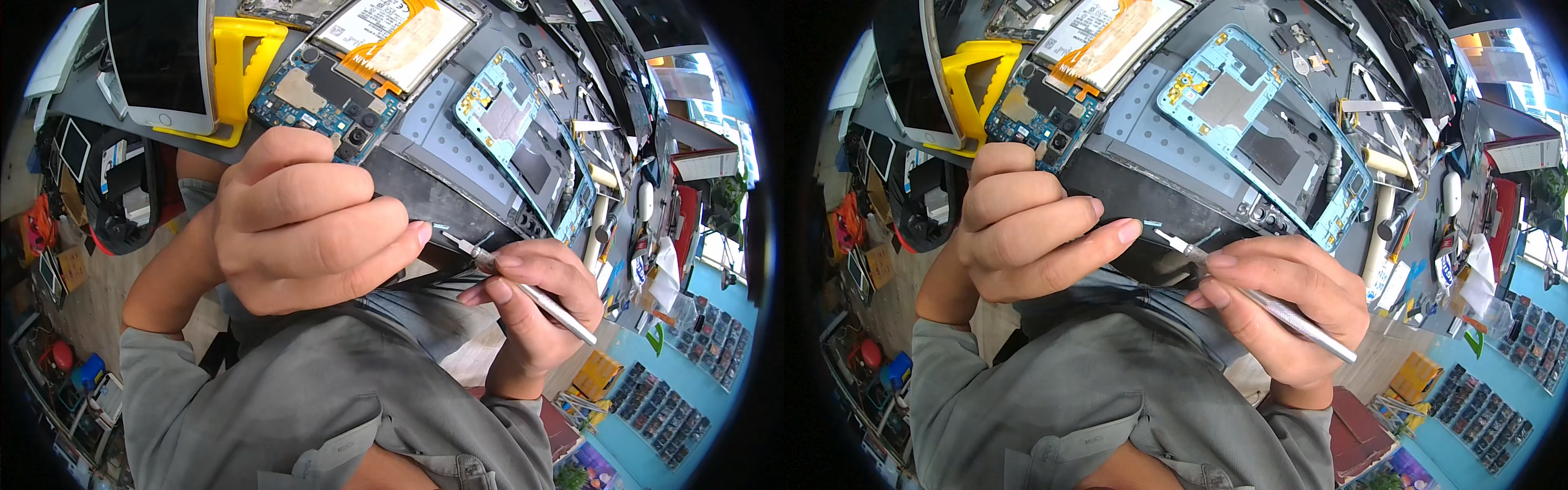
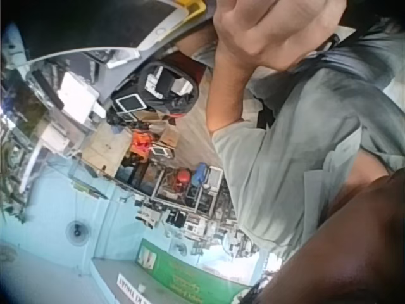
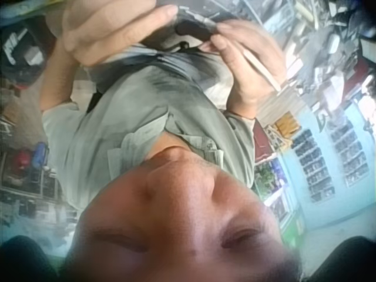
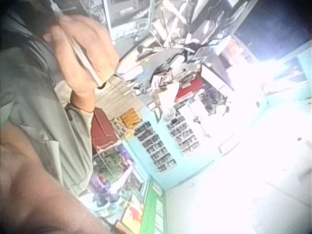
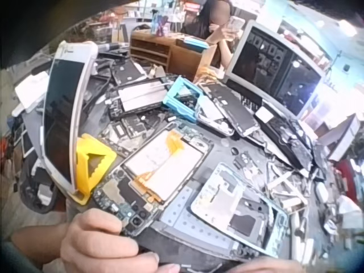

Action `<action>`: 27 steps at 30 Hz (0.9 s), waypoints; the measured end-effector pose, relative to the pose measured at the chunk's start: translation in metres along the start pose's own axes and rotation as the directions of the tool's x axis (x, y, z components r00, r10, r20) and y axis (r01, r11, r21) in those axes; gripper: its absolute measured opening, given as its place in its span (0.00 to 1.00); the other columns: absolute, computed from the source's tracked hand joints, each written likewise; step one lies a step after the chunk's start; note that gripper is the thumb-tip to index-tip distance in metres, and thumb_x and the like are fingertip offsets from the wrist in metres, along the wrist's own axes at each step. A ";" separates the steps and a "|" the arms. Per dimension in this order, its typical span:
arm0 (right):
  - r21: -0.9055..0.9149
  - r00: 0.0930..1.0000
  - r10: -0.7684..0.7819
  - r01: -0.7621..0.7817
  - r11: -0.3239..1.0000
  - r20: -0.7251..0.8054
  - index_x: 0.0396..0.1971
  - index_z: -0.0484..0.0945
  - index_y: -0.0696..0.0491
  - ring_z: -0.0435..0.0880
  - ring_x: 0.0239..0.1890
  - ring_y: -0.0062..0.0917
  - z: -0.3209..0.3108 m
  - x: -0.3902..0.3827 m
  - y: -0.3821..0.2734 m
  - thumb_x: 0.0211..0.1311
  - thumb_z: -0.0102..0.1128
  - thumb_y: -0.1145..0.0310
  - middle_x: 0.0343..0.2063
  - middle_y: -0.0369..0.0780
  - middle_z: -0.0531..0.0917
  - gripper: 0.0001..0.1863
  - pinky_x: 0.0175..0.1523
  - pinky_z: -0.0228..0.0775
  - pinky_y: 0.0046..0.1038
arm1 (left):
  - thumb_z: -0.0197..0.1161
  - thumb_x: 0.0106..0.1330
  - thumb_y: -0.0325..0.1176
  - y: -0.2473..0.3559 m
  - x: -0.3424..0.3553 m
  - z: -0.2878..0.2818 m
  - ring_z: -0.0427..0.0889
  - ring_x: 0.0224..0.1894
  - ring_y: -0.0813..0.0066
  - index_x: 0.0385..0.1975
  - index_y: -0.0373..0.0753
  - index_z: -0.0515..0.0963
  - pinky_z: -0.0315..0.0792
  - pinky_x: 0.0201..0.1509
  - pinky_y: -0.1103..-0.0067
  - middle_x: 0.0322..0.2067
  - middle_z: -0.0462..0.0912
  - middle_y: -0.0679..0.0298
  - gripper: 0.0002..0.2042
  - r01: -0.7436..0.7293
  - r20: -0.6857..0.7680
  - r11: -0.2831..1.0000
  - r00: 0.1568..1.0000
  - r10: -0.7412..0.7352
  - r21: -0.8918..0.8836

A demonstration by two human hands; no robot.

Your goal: The person uses a precision screwdriver to remove a screw from a disassembled smartphone chassis and then places the screw into a designated slot on the chassis. The person handles the chassis and screw throughout the clip.

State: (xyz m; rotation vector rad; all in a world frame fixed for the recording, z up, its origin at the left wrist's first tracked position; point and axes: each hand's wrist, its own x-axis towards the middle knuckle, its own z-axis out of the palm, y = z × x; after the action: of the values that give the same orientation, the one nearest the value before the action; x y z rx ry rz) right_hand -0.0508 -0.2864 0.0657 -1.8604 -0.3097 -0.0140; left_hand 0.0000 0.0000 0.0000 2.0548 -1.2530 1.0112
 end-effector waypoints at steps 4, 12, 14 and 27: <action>0.000 1.000 -0.006 0.006 1.000 0.003 0.43 0.91 0.63 0.95 0.37 0.35 0.000 0.001 -0.001 0.59 0.79 0.82 0.39 0.53 0.92 0.12 0.41 0.89 0.31 | 0.78 0.57 0.33 0.000 0.000 0.001 0.74 0.45 0.73 0.49 0.49 0.93 0.71 0.45 0.72 0.46 0.79 0.74 0.17 0.000 -0.002 1.000 1.000 0.000 0.000; 0.004 1.000 -0.001 0.001 1.000 0.006 0.43 0.91 0.64 0.95 0.35 0.34 0.003 0.002 -0.001 0.60 0.79 0.83 0.39 0.53 0.92 0.11 0.39 0.89 0.30 | 0.79 0.57 0.34 0.002 -0.002 0.004 0.75 0.46 0.73 0.48 0.50 0.92 0.71 0.47 0.71 0.47 0.79 0.73 0.17 0.014 -0.017 1.000 1.000 -0.014 0.005; 0.006 1.000 -0.004 0.004 1.000 0.017 0.44 0.91 0.64 0.95 0.36 0.34 0.003 0.002 -0.002 0.60 0.78 0.84 0.39 0.54 0.91 0.12 0.39 0.90 0.30 | 0.79 0.57 0.34 0.002 -0.001 0.004 0.75 0.46 0.73 0.49 0.50 0.92 0.71 0.47 0.71 0.47 0.79 0.73 0.17 0.015 -0.022 1.000 1.000 -0.015 0.007; 0.028 0.999 0.023 -0.022 0.999 -0.031 0.45 0.91 0.64 0.96 0.37 0.34 0.006 0.001 -0.001 0.60 0.80 0.83 0.41 0.53 0.91 0.13 0.41 0.90 0.30 | 0.80 0.64 0.33 0.004 -0.001 0.005 0.75 0.46 0.73 0.49 0.50 0.92 0.72 0.48 0.71 0.47 0.79 0.74 0.14 0.036 -0.022 0.999 0.999 -0.035 0.021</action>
State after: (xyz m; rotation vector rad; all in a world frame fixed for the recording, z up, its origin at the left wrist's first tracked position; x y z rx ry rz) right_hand -0.0511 -0.2807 0.0651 -1.8339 -0.2663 -0.0234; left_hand -0.0020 -0.0047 -0.0032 2.0695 -1.1960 1.0314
